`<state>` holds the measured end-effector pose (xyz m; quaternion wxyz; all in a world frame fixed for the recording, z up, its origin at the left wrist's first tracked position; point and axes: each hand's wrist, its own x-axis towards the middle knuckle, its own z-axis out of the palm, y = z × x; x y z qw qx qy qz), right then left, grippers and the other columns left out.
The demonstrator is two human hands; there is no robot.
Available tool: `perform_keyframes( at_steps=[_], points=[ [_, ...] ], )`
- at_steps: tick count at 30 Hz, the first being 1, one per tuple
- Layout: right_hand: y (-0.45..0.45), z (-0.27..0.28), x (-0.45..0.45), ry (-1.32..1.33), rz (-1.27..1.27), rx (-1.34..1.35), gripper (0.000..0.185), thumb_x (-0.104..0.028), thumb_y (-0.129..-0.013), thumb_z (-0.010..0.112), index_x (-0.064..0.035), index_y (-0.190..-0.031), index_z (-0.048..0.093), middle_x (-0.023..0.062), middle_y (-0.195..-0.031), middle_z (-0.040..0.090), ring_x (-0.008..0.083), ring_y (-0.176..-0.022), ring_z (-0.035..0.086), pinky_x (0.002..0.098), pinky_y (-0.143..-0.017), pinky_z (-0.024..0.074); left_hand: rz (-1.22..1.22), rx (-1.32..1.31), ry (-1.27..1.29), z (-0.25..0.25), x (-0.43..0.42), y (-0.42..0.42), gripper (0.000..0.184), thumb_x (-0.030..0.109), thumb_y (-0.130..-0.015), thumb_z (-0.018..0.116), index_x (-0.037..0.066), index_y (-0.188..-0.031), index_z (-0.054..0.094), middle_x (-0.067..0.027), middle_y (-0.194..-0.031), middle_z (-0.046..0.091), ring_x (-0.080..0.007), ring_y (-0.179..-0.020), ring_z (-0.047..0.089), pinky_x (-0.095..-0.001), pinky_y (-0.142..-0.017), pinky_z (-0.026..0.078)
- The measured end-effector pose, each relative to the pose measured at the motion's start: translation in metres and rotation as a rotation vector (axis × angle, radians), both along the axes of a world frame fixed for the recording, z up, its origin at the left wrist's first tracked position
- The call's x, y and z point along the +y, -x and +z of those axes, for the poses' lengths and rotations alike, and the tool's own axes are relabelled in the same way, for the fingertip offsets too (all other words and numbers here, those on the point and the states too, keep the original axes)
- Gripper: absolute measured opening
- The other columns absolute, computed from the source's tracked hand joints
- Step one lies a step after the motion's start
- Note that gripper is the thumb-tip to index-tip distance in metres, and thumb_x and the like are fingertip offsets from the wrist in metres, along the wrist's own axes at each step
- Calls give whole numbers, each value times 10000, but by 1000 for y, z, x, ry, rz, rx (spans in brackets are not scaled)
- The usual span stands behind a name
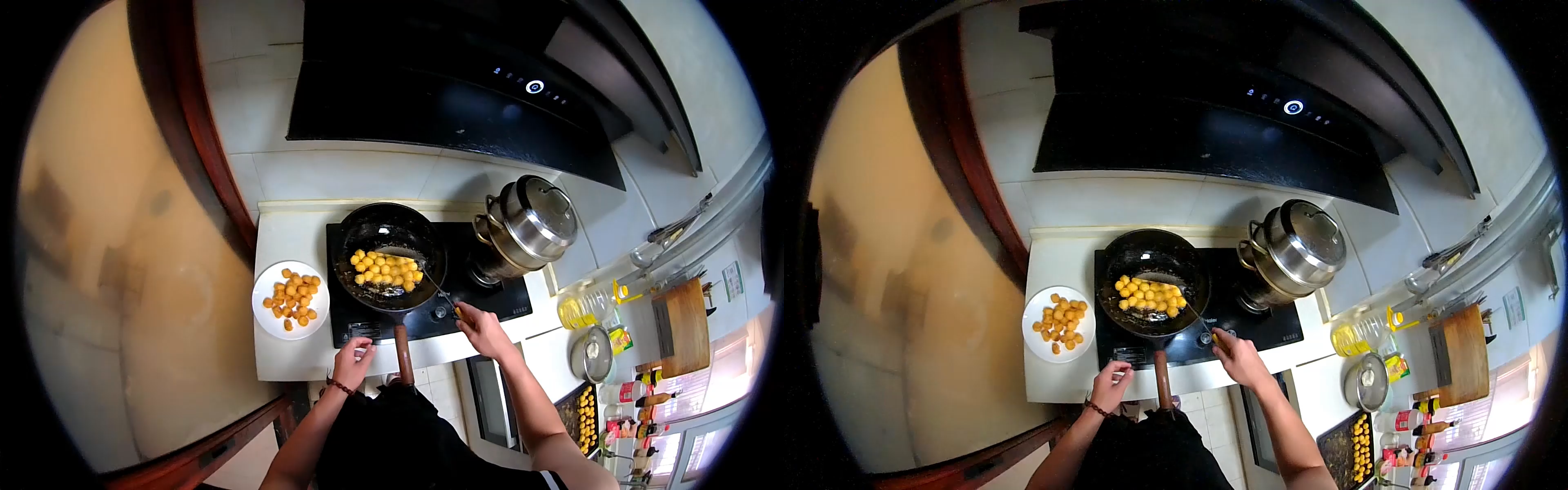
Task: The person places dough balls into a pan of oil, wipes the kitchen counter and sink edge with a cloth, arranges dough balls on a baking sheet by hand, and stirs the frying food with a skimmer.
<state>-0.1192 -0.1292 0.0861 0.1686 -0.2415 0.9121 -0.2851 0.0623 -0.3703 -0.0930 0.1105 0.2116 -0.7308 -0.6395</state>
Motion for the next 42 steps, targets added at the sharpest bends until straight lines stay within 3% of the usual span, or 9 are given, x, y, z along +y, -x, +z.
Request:
perform_keyframes(
  at_steps=[5,9,11,13,14,17,28,35,42],
  points=[
    [-29,-34,11,114,-141,-38,468,-167,-980,668,-25,-1415,567,303,-961,695,382,-937,748,389,-778,556,-39,8,-29,29,14,8,246,185,-946,739,42,-1136,678,-68,-1048,729,-152,-831,700,-292,-730,563],
    [-43,-52,12,162,-167,46,493,-176,-992,652,-58,-1459,545,260,-795,658,299,-692,703,380,-692,534,-139,29,-167,60,32,20,242,172,-989,711,10,-1162,665,-33,-1053,712,-89,-880,669,-243,-759,549],
    [-47,-56,14,161,-227,-53,482,-175,-997,636,-53,-1454,547,286,-829,674,408,-783,718,431,-716,550,-204,17,-203,68,41,27,239,148,-992,708,7,-1177,651,-31,-1065,703,-85,-904,674,-233,-778,553],
    [-50,-54,18,138,-219,13,464,-164,-1004,645,-71,-1451,565,226,-744,624,233,-597,602,371,-650,523,-275,23,-294,57,50,34,258,117,-1011,677,5,-1233,613,-44,-1096,668,-92,-924,677,-240,-796,564],
    [-50,-62,23,173,-220,18,458,-159,-1001,646,-68,-1444,572,219,-707,602,250,-576,583,376,-634,514,-303,18,-295,53,55,37,271,113,-1013,671,2,-1250,601,-52,-1110,661,-102,-928,681,-249,-796,571],
    [-53,-67,35,176,-190,52,453,-216,-1007,612,-56,-1429,568,271,-858,698,448,-834,698,494,-756,550,-367,2,-337,58,77,46,305,111,-1005,677,-4,-1274,592,-73,-1127,663,-121,-929,688,-263,-784,582],
    [-127,-76,202,285,-686,94,392,-268,-999,634,-71,-1337,603,247,-947,723,453,-849,699,503,-745,566,-841,-130,-272,72,241,81,389,106,-1020,639,-20,-1372,533,-114,-1162,669,-153,-922,695,-285,-787,599],
    [-185,-143,378,185,-1229,201,402,-260,-988,640,-53,-1323,560,249,-1000,716,470,-883,689,527,-757,561,-1127,-208,-106,31,436,100,377,226,-984,715,13,-1284,632,-101,-1103,728,-146,-896,695,-289,-758,571],
    [-159,-198,487,176,-1420,275,379,-206,-990,617,-40,-1320,534,245,-1119,680,475,-897,675,555,-771,544,-1284,-310,62,-16,588,120,386,281,-965,729,18,-1238,652,-109,-1070,737,-163,-842,712,-316,-751,574]
  ],
)
